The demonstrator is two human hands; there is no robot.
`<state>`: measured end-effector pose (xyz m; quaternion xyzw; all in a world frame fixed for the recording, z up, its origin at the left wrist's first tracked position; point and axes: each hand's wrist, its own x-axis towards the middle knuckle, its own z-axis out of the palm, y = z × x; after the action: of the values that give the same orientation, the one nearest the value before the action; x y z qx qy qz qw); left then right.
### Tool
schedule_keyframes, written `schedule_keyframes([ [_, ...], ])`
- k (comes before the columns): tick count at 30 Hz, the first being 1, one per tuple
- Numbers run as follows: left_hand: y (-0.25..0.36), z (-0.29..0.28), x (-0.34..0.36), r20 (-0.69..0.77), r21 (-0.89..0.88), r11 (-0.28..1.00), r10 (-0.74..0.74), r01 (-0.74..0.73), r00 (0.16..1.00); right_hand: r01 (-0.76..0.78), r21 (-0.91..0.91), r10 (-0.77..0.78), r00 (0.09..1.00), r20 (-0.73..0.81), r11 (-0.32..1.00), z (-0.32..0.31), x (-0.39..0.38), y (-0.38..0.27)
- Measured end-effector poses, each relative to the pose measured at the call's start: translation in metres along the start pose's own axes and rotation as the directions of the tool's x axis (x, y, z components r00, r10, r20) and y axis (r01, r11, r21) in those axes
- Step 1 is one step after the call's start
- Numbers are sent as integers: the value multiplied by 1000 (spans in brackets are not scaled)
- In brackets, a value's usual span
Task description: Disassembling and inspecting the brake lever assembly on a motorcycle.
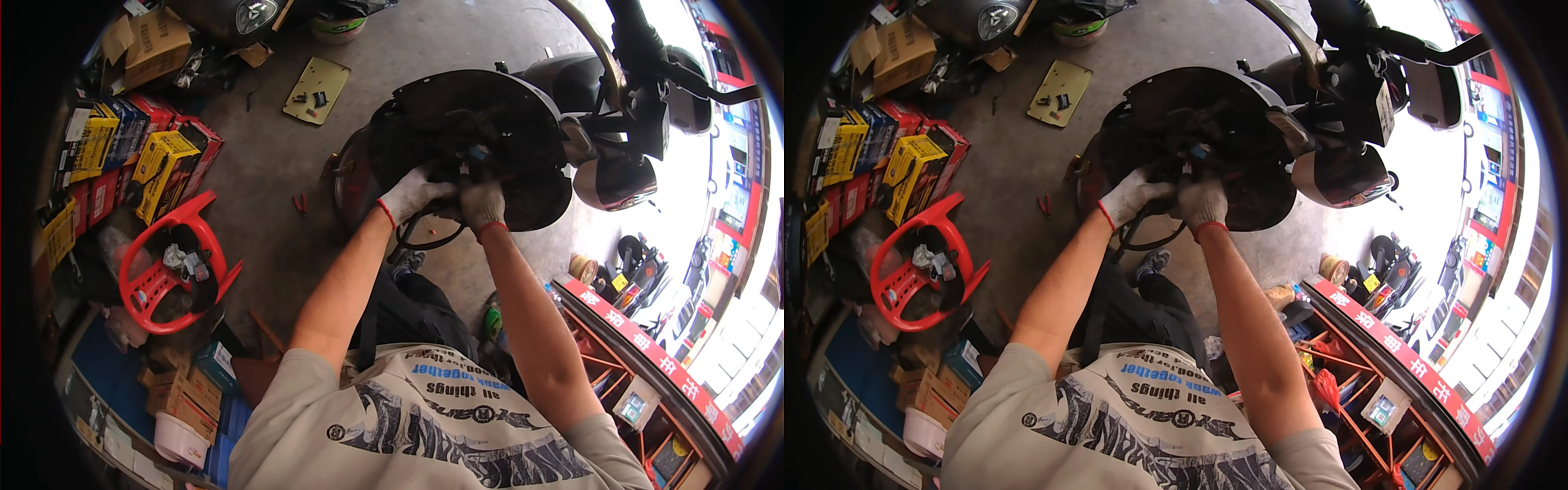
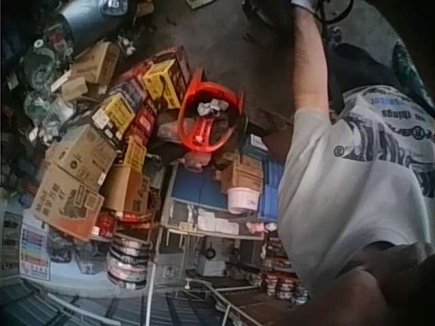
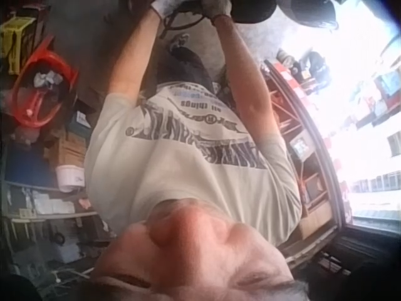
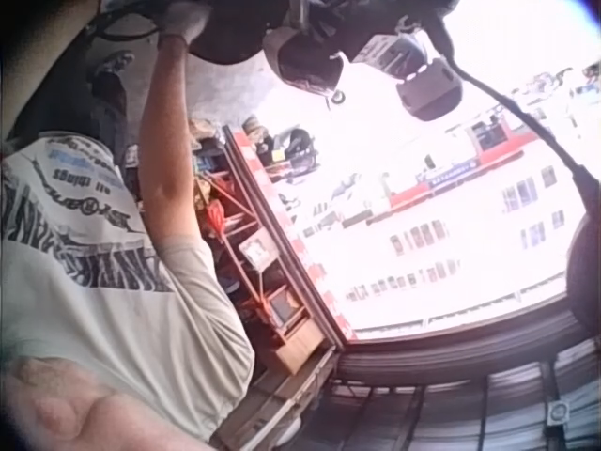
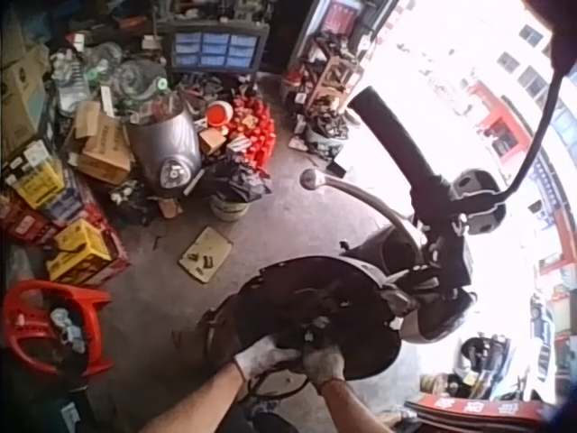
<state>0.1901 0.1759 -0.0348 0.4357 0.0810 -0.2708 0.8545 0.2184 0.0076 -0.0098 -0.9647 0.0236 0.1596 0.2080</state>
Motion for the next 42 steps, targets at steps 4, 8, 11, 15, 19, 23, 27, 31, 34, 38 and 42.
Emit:
schedule_keyframes([
  [4,2,-1,-1,-22,32,999,-13,13,1000,23,-11,-23,1000,-14,1000,0,1,-1],
  [8,7,-1,-4,-13,9,997,-81,82,997,-19,45,20,999,-25,999,1,-3,-8],
  [11,0,-4,0,-9,98,995,-16,17,1000,-34,42,33,999,10,999,-1,-4,-5],
  [15,2,-5,-1,-16,102,995,-21,22,1000,-59,30,58,998,37,998,3,-1,0],
  [19,6,-4,0,-12,112,993,-33,34,999,-36,87,39,999,-30,996,11,5,9],
  [23,0,-8,1,-13,103,994,-38,39,999,-25,59,24,1000,16,998,11,6,8],
  [27,-2,-3,4,-29,91,996,-3,5,1000,4,80,5,994,-113,997,12,2,8],
  [31,3,0,-5,-65,25,999,-26,28,998,-121,74,122,993,-5,990,5,1,-11],
  [34,2,-2,-5,-73,50,998,-30,33,997,-214,28,213,976,55,976,5,1,-14],
  [38,3,3,-9,-106,32,999,-14,17,994,-71,173,87,993,-85,982,10,0,-3],
  [42,-6,-12,-37,-328,-189,980,-5,-60,945,-48,397,22,997,71,916,-11,-20,-3],
])
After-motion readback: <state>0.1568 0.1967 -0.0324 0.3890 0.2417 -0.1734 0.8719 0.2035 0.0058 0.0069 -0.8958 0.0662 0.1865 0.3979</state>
